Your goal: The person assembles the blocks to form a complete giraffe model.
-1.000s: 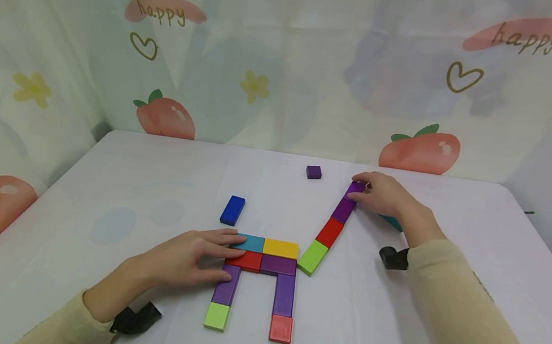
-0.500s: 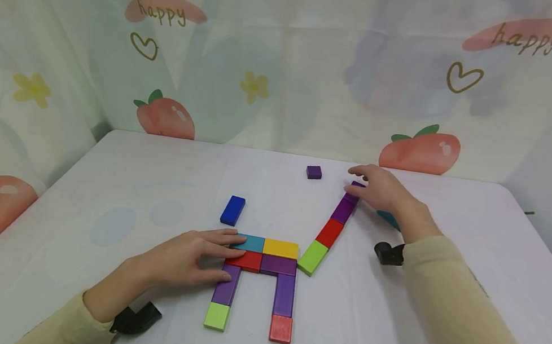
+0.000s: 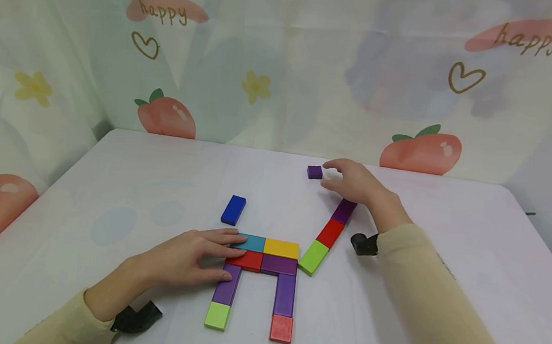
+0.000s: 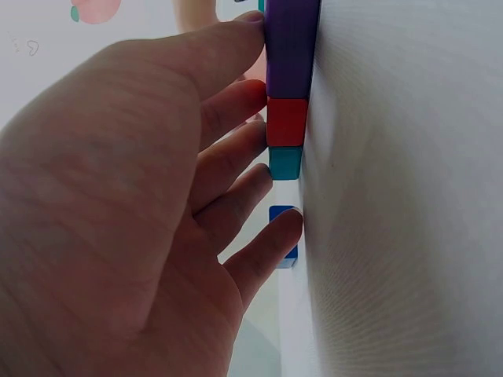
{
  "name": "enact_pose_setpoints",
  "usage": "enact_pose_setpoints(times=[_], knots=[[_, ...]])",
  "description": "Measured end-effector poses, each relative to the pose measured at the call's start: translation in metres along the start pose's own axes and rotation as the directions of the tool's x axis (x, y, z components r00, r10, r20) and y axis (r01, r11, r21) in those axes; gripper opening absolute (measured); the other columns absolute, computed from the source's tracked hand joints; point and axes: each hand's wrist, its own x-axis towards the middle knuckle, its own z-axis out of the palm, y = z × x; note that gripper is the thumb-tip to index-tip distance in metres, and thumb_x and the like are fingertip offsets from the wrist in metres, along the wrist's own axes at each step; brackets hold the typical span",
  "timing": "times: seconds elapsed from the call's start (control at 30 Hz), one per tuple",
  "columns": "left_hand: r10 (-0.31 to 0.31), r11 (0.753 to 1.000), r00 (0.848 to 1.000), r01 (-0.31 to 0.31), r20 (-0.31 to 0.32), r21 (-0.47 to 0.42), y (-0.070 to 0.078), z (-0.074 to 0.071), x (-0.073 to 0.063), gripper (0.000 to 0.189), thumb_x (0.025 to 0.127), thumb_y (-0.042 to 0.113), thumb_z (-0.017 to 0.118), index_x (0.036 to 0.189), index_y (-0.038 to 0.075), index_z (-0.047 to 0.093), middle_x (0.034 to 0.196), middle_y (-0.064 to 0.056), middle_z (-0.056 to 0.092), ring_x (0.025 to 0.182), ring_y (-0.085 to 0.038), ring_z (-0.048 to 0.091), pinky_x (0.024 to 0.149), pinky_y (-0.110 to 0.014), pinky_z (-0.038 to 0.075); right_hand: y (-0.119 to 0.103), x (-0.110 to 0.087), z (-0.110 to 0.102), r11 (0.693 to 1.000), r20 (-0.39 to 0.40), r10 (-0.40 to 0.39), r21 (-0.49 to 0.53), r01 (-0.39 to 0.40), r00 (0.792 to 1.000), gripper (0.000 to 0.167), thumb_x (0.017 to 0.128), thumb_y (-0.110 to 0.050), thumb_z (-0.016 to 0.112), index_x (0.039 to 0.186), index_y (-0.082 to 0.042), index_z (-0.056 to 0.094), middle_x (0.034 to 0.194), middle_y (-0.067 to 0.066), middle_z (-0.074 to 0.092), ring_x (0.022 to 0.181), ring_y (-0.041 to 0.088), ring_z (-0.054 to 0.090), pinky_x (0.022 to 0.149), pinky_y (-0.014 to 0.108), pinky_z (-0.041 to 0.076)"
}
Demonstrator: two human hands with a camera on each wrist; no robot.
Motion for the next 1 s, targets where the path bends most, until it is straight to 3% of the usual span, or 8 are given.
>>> enact_pose_setpoints(times=[0.37, 0.6, 0.77, 1.0], knots=[[0.002, 1.0, 1.0, -0.002, -0.002, -0.013, -0.002, 0.001, -0.001, 0.05, 0.095, 0.036, 0.072, 0.141, 0.019, 0.062, 0.152, 0.007, 0.048, 0.147, -0.012, 0.031, 0.115, -0.039, 0.033, -0.012, 0.021, 0.01, 0.997, 0.062, -0.058, -0.041, 0.06, 0.996, 0.053, 0.101, -0.02, 0.06, 0.149, -0.002, 0.045, 0.156, 0.026, 0.034, 0.143, 0.045, 0.029, 0.116, 0.061, 0.023], [0.015, 1.0, 1.0, -0.015, -0.001, -0.013, -0.001, 0.001, 0.001, 0.05, 0.096, 0.035, 0.072, 0.141, 0.018, 0.061, 0.153, 0.007, 0.047, 0.147, -0.012, 0.031, 0.115, -0.039, 0.033, -0.01, 0.023, 0.013, 0.999, 0.074, -0.034, -0.04, 0.037, 0.997, 0.052, 0.101, -0.02, 0.061, 0.148, -0.003, 0.047, 0.15, 0.028, 0.041, 0.137, 0.045, 0.037, 0.114, 0.061, 0.027], [0.01, 1.0, 1.0, -0.01, -0.001, -0.01, -0.002, 0.0, 0.001, 0.05, 0.096, 0.036, 0.071, 0.142, 0.019, 0.061, 0.152, 0.008, 0.047, 0.147, -0.012, 0.031, 0.116, -0.039, 0.033, -0.01, 0.023, 0.016, 0.994, 0.047, -0.083, -0.063, 0.085, 0.995, 0.046, 0.099, -0.016, 0.064, 0.142, -0.002, 0.056, 0.147, 0.026, 0.046, 0.136, 0.044, 0.04, 0.113, 0.06, 0.03], [0.009, 1.0, 1.0, -0.009, -0.001, -0.008, -0.001, 0.001, 0.0, 0.05, 0.096, 0.036, 0.072, 0.141, 0.018, 0.061, 0.153, 0.008, 0.047, 0.147, -0.012, 0.031, 0.115, -0.039, 0.033, -0.012, 0.02, 0.019, 0.993, 0.009, -0.113, -0.045, 0.113, 0.994, 0.04, 0.096, -0.009, 0.068, 0.135, -0.001, 0.062, 0.134, 0.023, 0.057, 0.121, 0.039, 0.052, 0.108, 0.057, 0.039]])
